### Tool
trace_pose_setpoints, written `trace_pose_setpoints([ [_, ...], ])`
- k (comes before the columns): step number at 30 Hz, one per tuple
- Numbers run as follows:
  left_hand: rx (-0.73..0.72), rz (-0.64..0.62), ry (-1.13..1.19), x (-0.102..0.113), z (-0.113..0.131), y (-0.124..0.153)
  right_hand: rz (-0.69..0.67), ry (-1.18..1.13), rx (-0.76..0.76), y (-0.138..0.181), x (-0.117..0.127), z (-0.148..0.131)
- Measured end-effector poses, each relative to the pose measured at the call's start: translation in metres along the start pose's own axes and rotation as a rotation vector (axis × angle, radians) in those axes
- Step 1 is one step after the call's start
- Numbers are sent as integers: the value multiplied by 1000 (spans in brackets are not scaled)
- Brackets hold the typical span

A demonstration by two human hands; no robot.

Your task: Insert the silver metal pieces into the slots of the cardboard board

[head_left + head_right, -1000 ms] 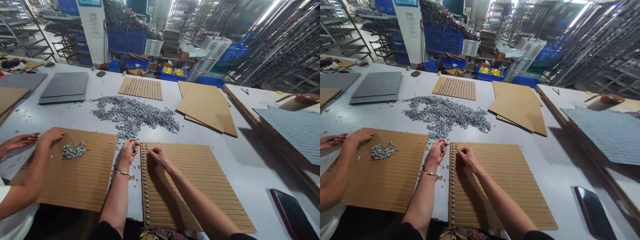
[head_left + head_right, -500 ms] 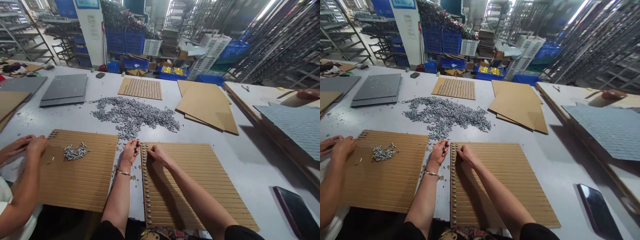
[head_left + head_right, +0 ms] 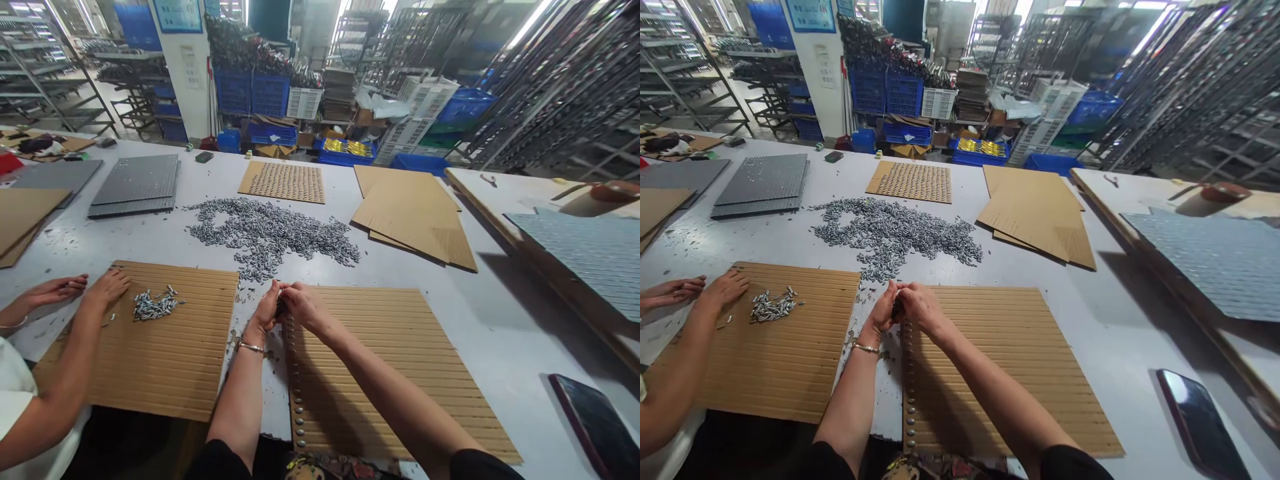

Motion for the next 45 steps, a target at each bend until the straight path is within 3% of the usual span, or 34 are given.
trace_pose_setpoints([
  [5, 20, -11, -27, -3, 3, 3, 35, -108, -34, 1, 2, 9],
  [11, -77, -27, -14, -7, 8, 2, 124, -790, -262, 8, -3, 30],
  [14, -140, -14, 2, -8, 9, 1, 115, -963, -297, 9, -10, 33],
  [20, -132, 119, 186, 3, 7, -3, 127, -789, -374, 14, -6, 55],
  [24, -146, 248, 331, 22, 12, -11, -27, -527, -396, 19, -13, 72],
  [30, -62, 207, 500, 20, 6, -12, -127, -262, -366, 13, -29, 71],
  [38, -146, 121, 329, 17, 5, -10, -233, -198, -378, -1, -31, 67],
  [45, -189, 203, 247, 24, 2, -13, -247, -231, -403, -2, -36, 72],
])
Point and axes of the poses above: each hand's wrist, its own y-axis away from the middle knuckle, its own x-axis out of the back of the hand, z = x × y, the point moved 5 cm from there along -y, towards the middle knuckle, and after that the axes turned 12 degrees about -x, right-handed, at the moved point
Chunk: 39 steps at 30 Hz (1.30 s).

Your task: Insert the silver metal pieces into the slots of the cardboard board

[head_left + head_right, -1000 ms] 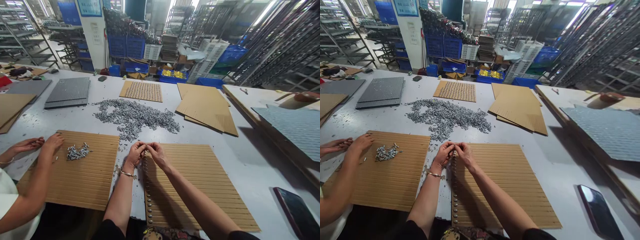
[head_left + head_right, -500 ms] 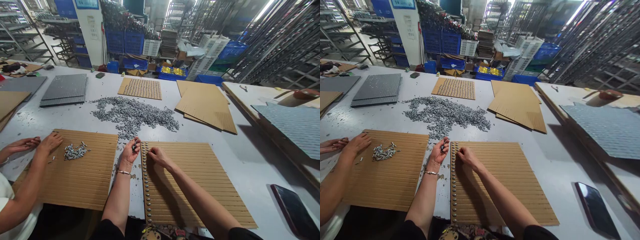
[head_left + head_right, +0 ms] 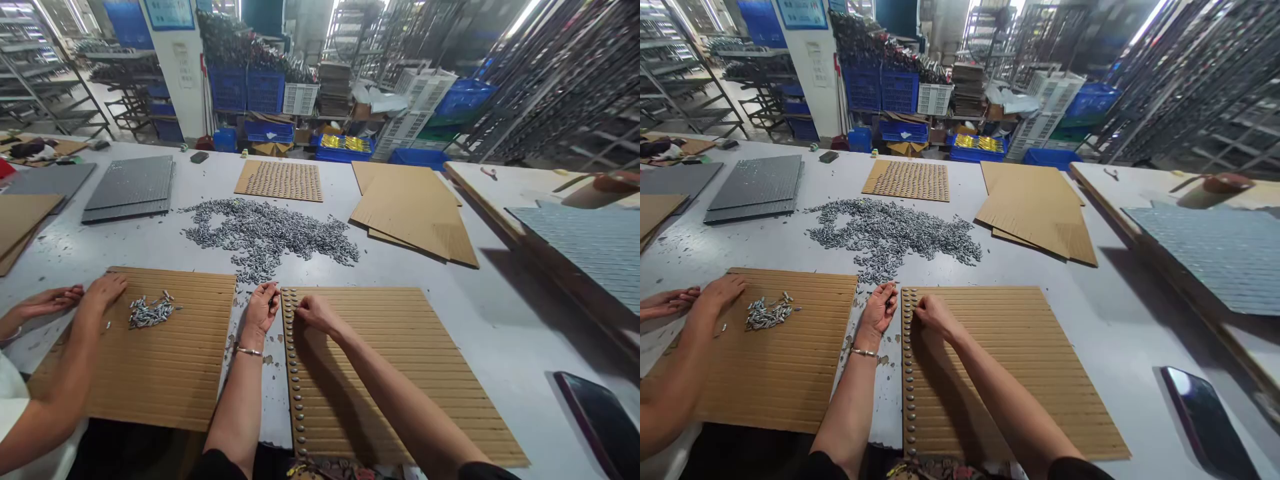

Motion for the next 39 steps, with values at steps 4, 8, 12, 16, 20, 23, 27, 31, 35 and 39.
trace_pose_setpoints([
  [4, -5, 19, -24, 1, 0, 0, -15, -12, -11, -1, -1, 2],
  [8, 3, 13, -39, 0, 2, 1, 28, -3, -27, 1, -2, 1],
  [12, 23, -27, -47, -5, 5, 3, 134, 6, -41, 6, 1, 2],
  [16, 46, -100, -74, -9, 5, 6, 184, -114, 46, 15, 14, 0],
  [20, 89, -164, -89, -13, -1, 9, 198, -315, 217, 25, 28, -14],
  [23, 122, -210, -102, -18, -5, 14, 168, -379, 295, 29, 25, -26],
  [27, 156, -240, -155, -23, -7, 18, 101, -503, 199, 30, 18, -26],
  [31, 112, -160, -124, -19, 1, 15, 102, -483, 125, 32, 22, -13],
  [35, 71, -76, -86, -11, 10, 8, 106, -236, 74, 29, 13, 3],
  [39, 73, -39, -70, -7, 10, 6, 139, -84, 21, 25, -2, 10],
])
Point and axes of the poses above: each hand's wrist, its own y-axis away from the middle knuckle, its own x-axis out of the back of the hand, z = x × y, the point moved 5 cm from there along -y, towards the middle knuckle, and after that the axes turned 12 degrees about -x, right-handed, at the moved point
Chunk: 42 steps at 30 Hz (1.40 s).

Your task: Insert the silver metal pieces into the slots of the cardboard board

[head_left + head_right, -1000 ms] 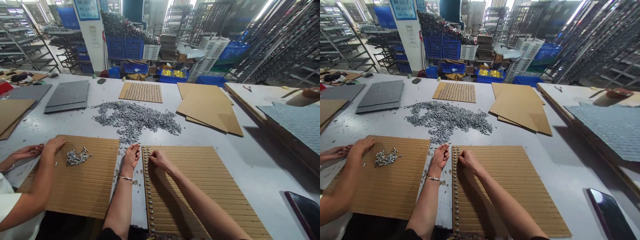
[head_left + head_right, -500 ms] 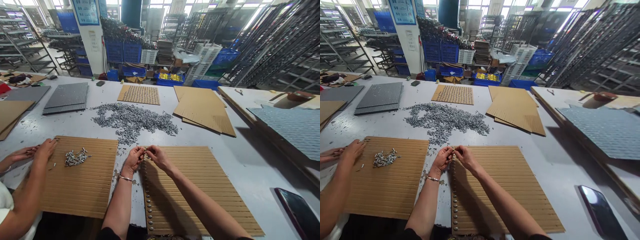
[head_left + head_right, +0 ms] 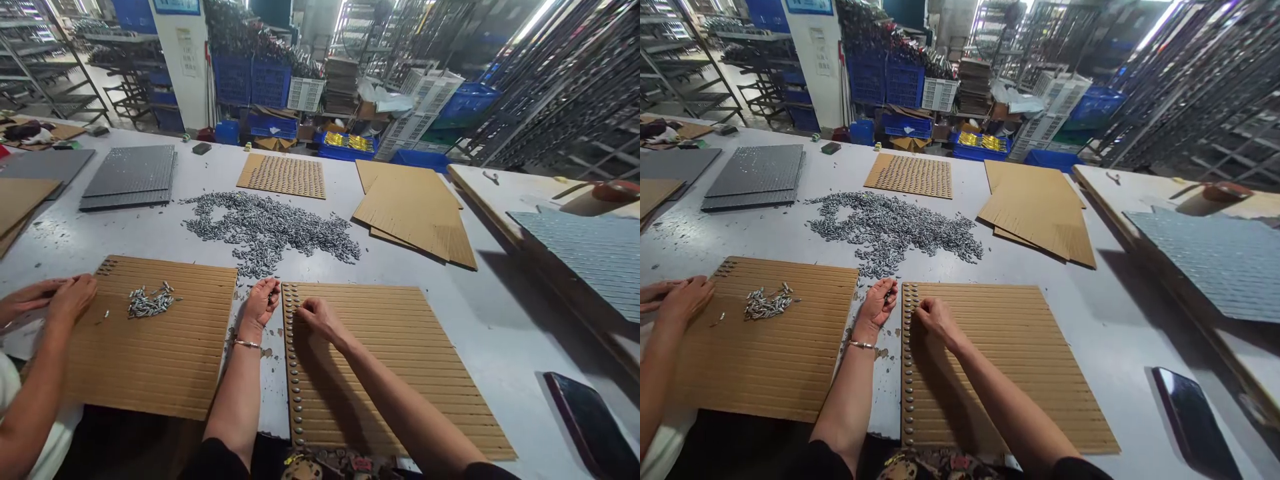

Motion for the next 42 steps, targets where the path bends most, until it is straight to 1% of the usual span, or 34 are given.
trace_pose_setpoints([
  [5, 13, 12, -2, 0, -4, 1, -4, 88, -63, -5, -6, 4],
  [11, 10, 15, 3, 1, -5, -1, -27, 87, -68, -13, 0, 10],
  [13, 7, 20, 9, 1, -5, -2, 7, 49, -25, -16, 6, 10],
  [15, -1, 31, 17, 2, -5, -2, 58, 7, 53, -20, 12, 6],
  [18, -13, 52, 27, 5, -4, -3, 69, 56, 145, -25, 12, 0],
  [21, -13, 61, 28, 6, -4, -4, 51, 141, 161, -29, 8, -4],
  [23, -13, 64, 26, 6, -4, -4, 51, 156, 165, -30, 6, -6],
  [28, -7, 65, 11, 5, -6, -4, 81, 261, 251, -28, 3, -12],
  [31, -5, 59, -10, 4, -5, -4, 81, 253, 256, -27, 4, -12],
  [33, -19, 55, -30, 2, -2, -2, 63, 205, 266, -26, 7, -14],
  [35, -51, 55, -66, -1, 4, 1, 80, 99, 278, -22, 17, -17],
  [38, -83, 25, -171, -16, 13, 10, 186, -111, 321, -4, 39, -28],
  [40, -45, -28, -241, -31, 13, 22, 209, -186, 406, 15, 49, -39],
  [42, 32, -71, -281, -47, 7, 38, 173, -177, 521, 39, 52, -51],
])
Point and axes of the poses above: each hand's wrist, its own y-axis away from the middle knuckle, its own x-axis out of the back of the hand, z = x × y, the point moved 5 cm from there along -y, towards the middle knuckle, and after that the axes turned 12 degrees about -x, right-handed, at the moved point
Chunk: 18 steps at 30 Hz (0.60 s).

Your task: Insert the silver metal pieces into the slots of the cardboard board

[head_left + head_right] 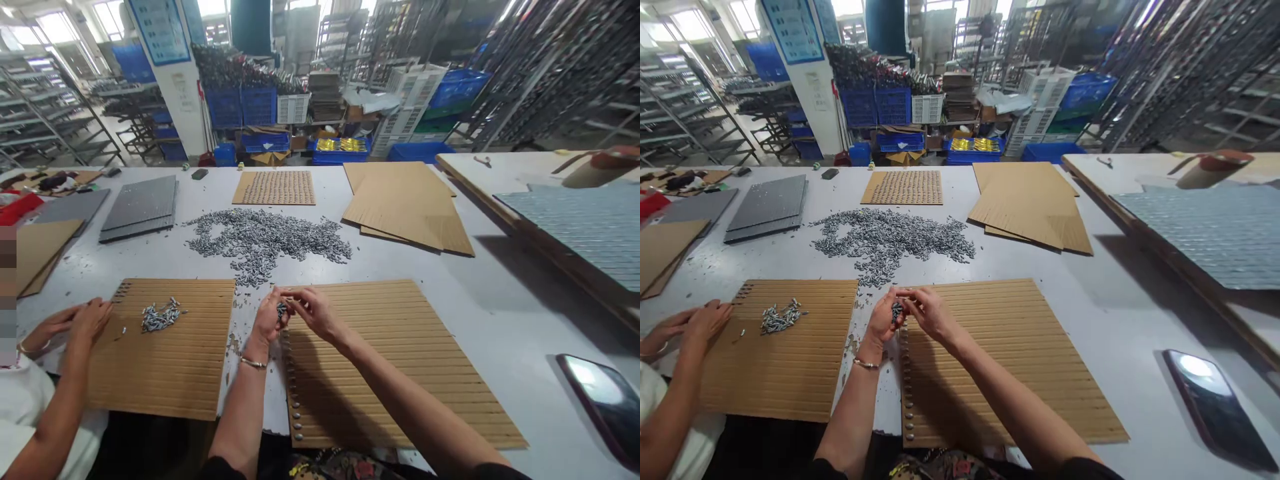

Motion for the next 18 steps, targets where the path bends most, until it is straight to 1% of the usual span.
trace_pose_setpoints([
  [2, 60, -8, -28, -14, -7, 20, -60, 52, 75, 19, -2, -16],
  [3, 75, 3, -44, -19, -12, 32, -82, 96, 79, 30, -4, -19],
  [5, 98, 29, -83, -24, -22, 56, -116, 179, 37, 51, -7, -19],
  [8, 185, 47, -101, -27, -40, 92, -180, 251, -33, 82, -11, -12],
  [10, 222, 62, -84, -27, -49, 110, -213, 260, -26, 99, -12, -10],
  [12, 215, 80, -76, -27, -53, 122, -212, 234, -5, 110, -14, -9],
  [14, 190, 103, -74, -26, -55, 129, -185, 181, 0, 115, -15, -9],
  [18, 143, 133, -77, -19, -51, 129, -101, 64, -73, 111, -19, -2],
])
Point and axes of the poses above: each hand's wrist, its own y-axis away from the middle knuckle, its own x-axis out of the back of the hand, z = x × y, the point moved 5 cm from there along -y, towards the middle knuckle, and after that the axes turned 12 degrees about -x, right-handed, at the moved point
